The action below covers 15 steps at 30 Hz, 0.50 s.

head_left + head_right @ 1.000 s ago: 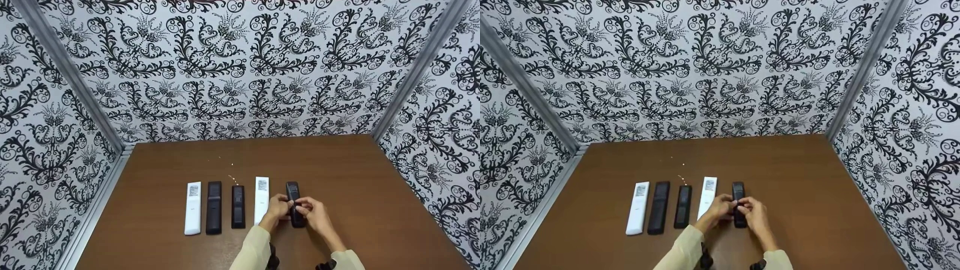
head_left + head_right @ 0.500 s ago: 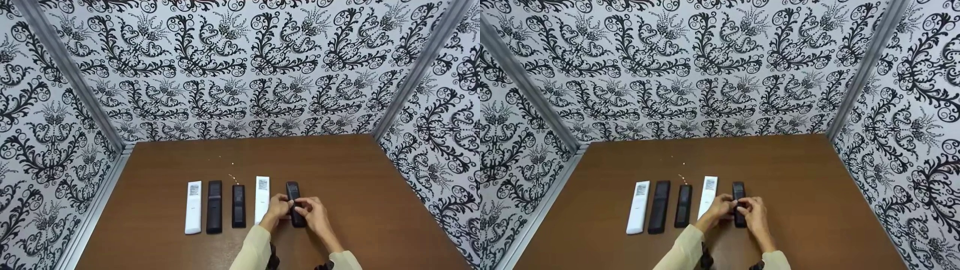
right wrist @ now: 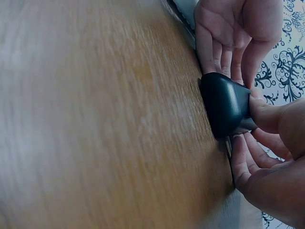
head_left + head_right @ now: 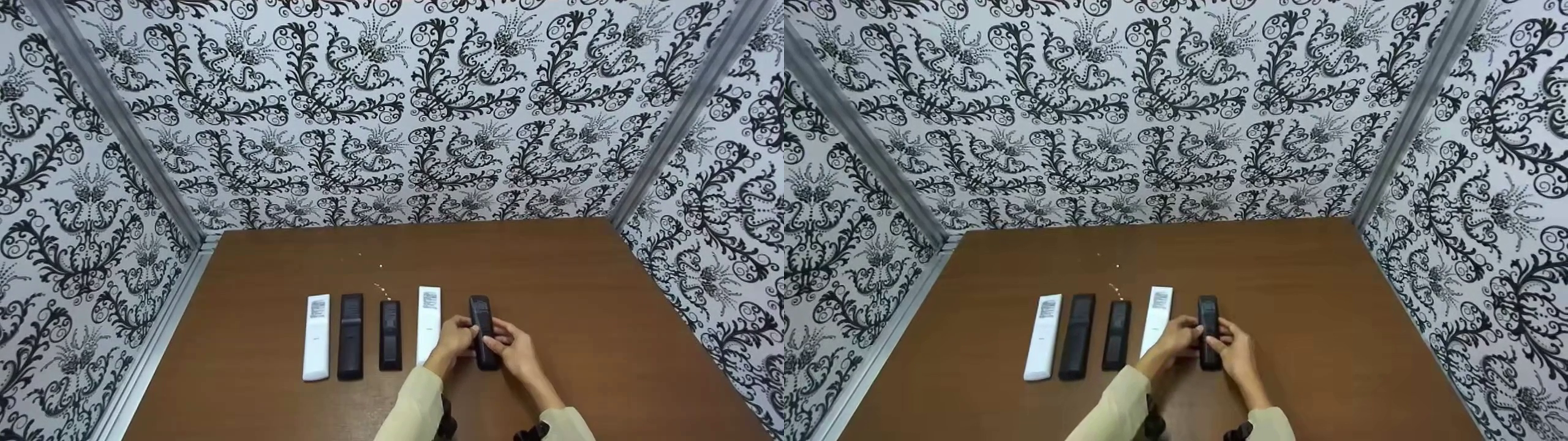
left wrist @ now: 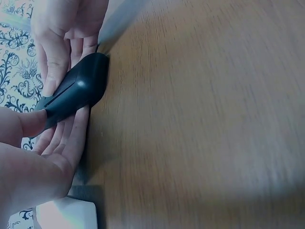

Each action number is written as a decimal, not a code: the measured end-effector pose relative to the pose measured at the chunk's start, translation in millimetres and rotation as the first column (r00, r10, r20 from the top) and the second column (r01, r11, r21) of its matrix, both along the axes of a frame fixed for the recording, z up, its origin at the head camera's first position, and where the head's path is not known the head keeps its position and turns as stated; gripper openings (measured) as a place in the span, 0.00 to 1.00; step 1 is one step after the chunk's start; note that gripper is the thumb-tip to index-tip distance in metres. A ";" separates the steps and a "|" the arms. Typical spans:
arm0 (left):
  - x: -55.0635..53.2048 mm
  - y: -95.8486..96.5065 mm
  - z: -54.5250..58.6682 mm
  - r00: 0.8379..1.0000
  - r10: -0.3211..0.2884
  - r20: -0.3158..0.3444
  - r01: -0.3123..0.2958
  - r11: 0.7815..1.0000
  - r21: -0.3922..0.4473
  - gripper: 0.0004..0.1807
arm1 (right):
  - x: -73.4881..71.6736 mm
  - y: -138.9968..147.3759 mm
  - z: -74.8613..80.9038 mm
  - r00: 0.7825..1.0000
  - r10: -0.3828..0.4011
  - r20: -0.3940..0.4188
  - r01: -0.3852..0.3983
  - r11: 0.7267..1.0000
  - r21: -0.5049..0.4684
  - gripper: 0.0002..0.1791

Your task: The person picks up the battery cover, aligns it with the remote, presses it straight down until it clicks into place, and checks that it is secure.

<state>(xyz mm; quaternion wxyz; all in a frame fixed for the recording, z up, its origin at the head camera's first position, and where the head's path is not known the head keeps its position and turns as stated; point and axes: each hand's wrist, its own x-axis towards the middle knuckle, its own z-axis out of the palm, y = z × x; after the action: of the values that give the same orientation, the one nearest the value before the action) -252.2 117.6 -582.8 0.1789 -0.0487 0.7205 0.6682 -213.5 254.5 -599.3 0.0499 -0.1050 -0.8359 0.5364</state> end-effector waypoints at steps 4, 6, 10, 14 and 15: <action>0.0 0.3 0.4 1.000 0.007 0.003 -0.007 1.000 -0.001 0.11 | -0.4 -0.7 0.5 1.000 -0.010 0.004 0.010 1.000 -0.023 0.26; 0.5 0.4 0.7 1.000 0.009 0.001 -0.009 1.000 -0.004 0.11 | 0.0 -0.8 0.7 1.000 -0.014 0.004 0.015 0.999 -0.029 0.26; 1.7 0.7 1.4 1.000 0.011 -0.008 -0.011 1.000 -0.010 0.11 | 0.0 -0.6 0.5 1.000 -0.015 0.006 0.015 0.999 -0.046 0.27; 3.1 1.2 2.1 0.999 0.014 -0.034 -0.015 1.000 -0.017 0.10 | -0.9 0.1 0.2 1.000 -0.024 0.014 0.025 0.998 -0.062 0.26; 3.5 1.5 2.1 0.999 0.018 -0.047 -0.019 1.000 -0.021 0.10 | -1.1 0.5 0.3 1.000 -0.023 0.013 0.024 0.998 -0.063 0.27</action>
<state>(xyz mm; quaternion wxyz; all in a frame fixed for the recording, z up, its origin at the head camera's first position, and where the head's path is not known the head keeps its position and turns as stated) -248.7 119.2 -580.7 0.1552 -0.0419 0.7311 0.6631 -214.6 255.1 -599.1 0.0476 -0.1195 -0.8175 0.5613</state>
